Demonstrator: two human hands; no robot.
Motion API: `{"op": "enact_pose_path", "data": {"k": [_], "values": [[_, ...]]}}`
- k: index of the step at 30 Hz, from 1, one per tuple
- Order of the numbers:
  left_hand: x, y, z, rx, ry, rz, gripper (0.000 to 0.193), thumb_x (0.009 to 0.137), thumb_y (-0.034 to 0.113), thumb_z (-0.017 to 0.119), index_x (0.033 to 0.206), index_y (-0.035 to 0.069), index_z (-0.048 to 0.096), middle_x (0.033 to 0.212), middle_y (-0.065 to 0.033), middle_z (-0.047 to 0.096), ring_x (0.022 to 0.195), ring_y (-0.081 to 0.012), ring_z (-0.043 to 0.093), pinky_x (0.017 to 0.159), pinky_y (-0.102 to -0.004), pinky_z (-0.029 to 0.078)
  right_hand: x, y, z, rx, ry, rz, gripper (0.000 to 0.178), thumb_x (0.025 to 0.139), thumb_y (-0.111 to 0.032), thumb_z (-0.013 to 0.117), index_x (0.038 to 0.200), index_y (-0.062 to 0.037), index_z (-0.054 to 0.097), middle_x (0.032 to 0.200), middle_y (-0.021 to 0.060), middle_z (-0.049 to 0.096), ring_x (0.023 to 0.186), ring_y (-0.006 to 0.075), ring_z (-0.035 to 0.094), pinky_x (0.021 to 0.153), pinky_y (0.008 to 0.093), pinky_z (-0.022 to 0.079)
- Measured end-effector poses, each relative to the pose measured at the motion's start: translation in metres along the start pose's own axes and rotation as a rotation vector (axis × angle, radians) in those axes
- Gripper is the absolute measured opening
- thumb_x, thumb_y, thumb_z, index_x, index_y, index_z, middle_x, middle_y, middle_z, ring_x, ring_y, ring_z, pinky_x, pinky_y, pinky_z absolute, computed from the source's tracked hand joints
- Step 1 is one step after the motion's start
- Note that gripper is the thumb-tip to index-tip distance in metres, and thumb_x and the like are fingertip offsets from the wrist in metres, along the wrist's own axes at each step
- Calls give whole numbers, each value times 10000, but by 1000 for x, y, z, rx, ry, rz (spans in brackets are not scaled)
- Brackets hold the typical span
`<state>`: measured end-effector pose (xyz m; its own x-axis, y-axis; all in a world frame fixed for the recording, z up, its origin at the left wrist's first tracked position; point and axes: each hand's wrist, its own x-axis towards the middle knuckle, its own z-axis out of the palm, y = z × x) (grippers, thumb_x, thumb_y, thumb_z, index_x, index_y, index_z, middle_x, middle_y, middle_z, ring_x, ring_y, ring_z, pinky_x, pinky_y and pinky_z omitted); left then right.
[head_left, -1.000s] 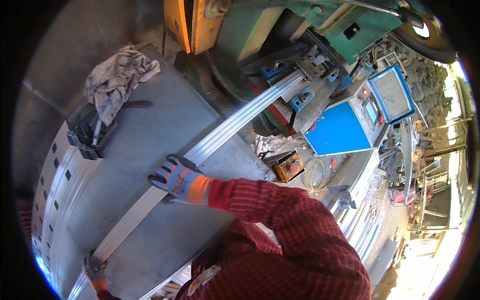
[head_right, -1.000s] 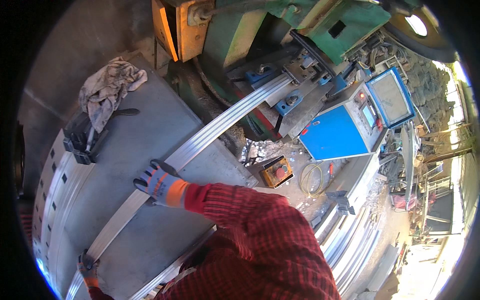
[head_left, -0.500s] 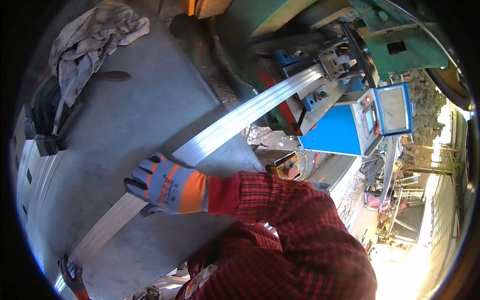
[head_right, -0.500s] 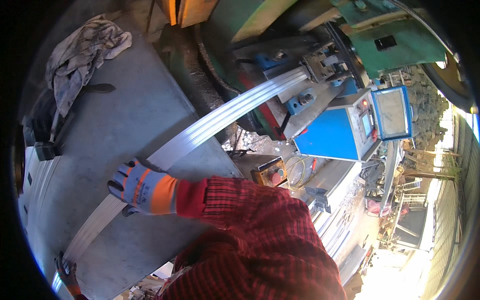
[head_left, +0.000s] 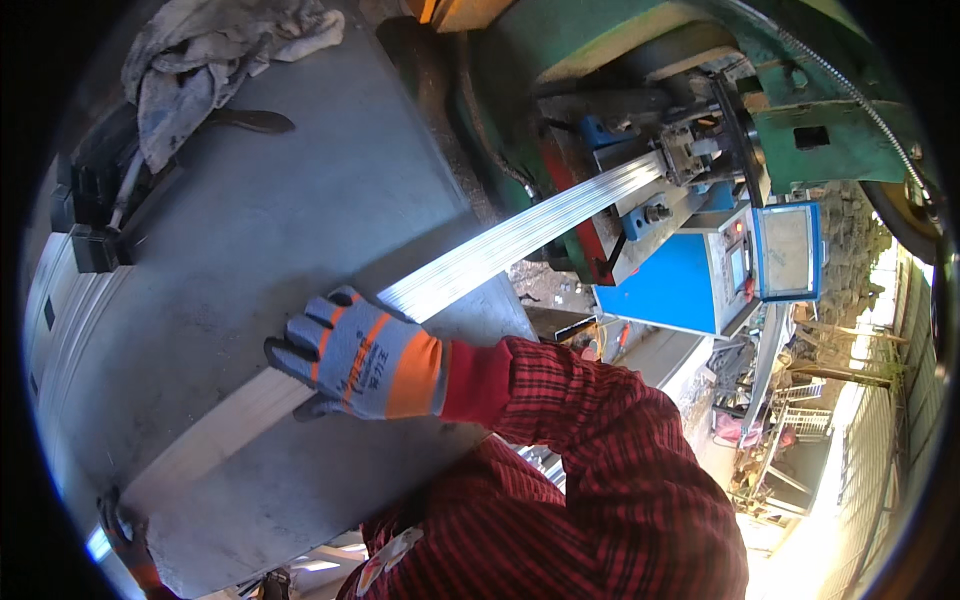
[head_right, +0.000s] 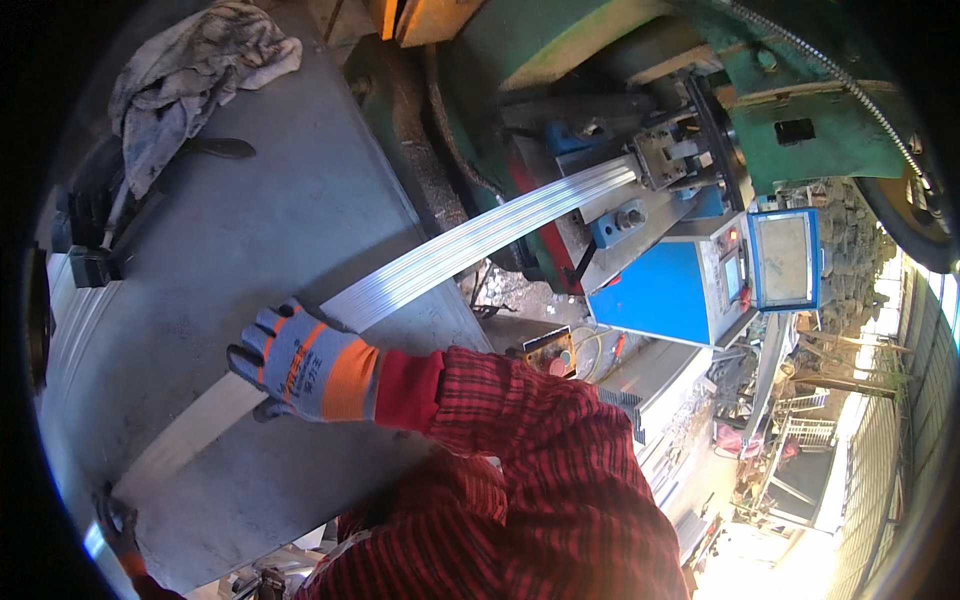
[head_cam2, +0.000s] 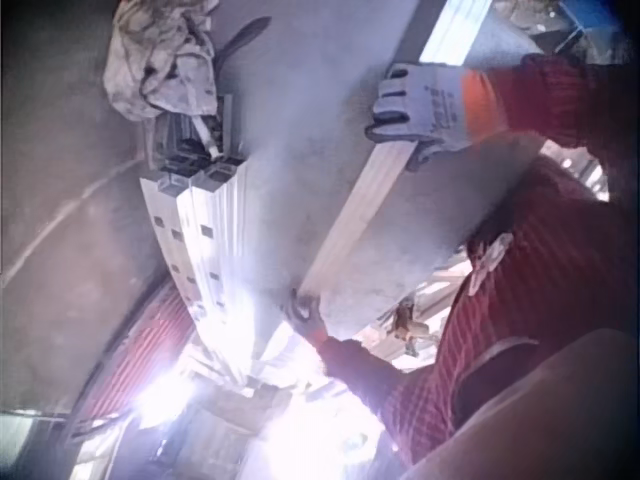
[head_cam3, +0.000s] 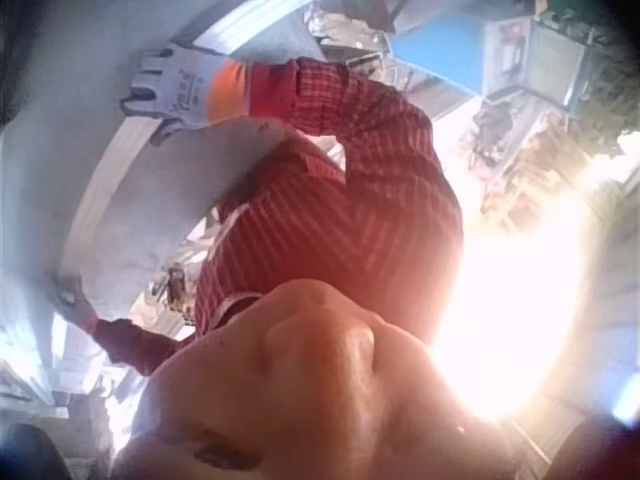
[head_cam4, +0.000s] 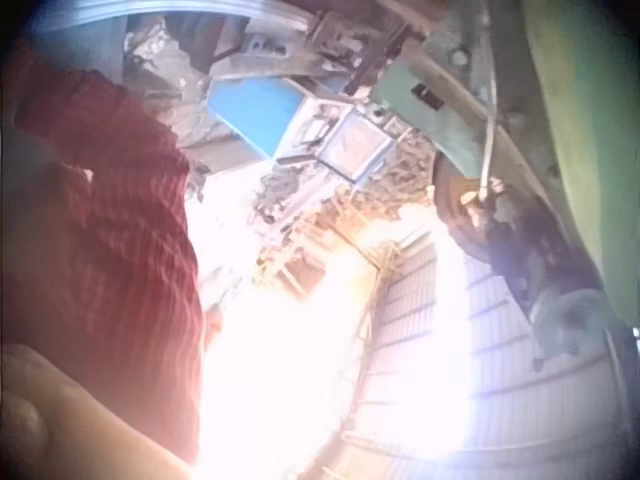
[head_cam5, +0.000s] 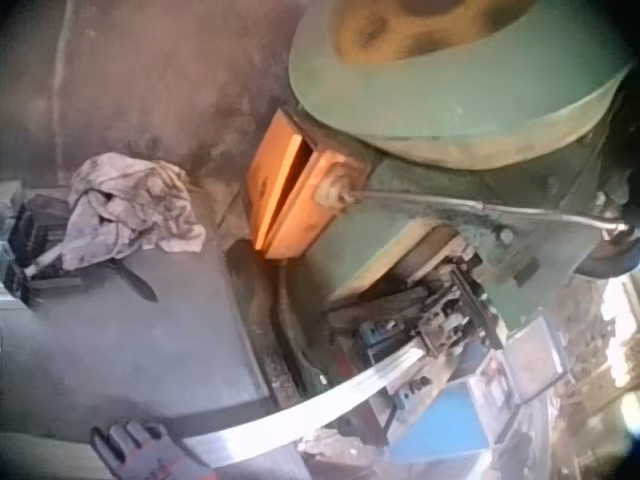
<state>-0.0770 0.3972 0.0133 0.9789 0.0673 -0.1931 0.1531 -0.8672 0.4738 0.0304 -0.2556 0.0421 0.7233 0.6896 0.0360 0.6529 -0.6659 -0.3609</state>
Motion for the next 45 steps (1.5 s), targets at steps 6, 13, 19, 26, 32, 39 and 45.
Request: {"op": "enact_pose_path", "data": {"k": [6,13,19,26,32,39,45], "values": [[-48,-8,-6,378,-38,218,599,884,170,649,1445,58,471,1493,-160,469,1399,-343,377,1187,-466,238,-17,-6,-6,58,-90,-39,596,880,-489,608,1327,-99,555,1169,101,577,1054,258,569,884,430,472],[12,103,27,268,-33,307,733,801,335,694,1425,23,470,1421,-169,509,1382,-379,389,1163,-491,268,-8,3,-5,102,-32,58,615,877,-524,623,1325,-107,571,1177,110,603,1059,268,583,927,428,460],[22,79,41,191,30,207,774,803,444,681,1440,62,465,1427,-142,487,1339,-351,427,1130,-524,309,4,8,-6,98,-149,25,522,922,-415,586,1336,-99,555,1238,127,581,1131,288,571,952,490,460],[34,191,69,-10,47,394,668,803,398,826,1253,-36,591,1170,-123,625,772,-165,611,626,-291,529,-36,53,-29,151,-12,41,552,898,-420,594,1345,-101,540,1240,132,577,1127,302,559,971,466,451],[52,228,74,164,82,533,693,783,484,811,1233,-5,616,1122,-80,679,960,-240,597,811,-399,488,-45,61,-29,49,-22,11,555,928,-454,545,1367,-114,542,1264,123,579,1146,302,566,971,462,456],[34,326,139,156,26,441,689,799,449,717,1335,45,563,1204,-104,657,1120,-324,548,1065,-477,381,-122,143,-80,-27,28,111,644,741,-530,735,1243,-134,653,1160,60,656,965,231,627,839,387,488],[24,377,164,184,3,330,748,585,172,764,1291,39,559,1277,-174,575,1185,-369,504,1018,-477,380,-154,173,-104,-65,-3,179,674,696,-449,757,1275,-128,627,1162,76,650,1031,286,607,895,419,450]]}}
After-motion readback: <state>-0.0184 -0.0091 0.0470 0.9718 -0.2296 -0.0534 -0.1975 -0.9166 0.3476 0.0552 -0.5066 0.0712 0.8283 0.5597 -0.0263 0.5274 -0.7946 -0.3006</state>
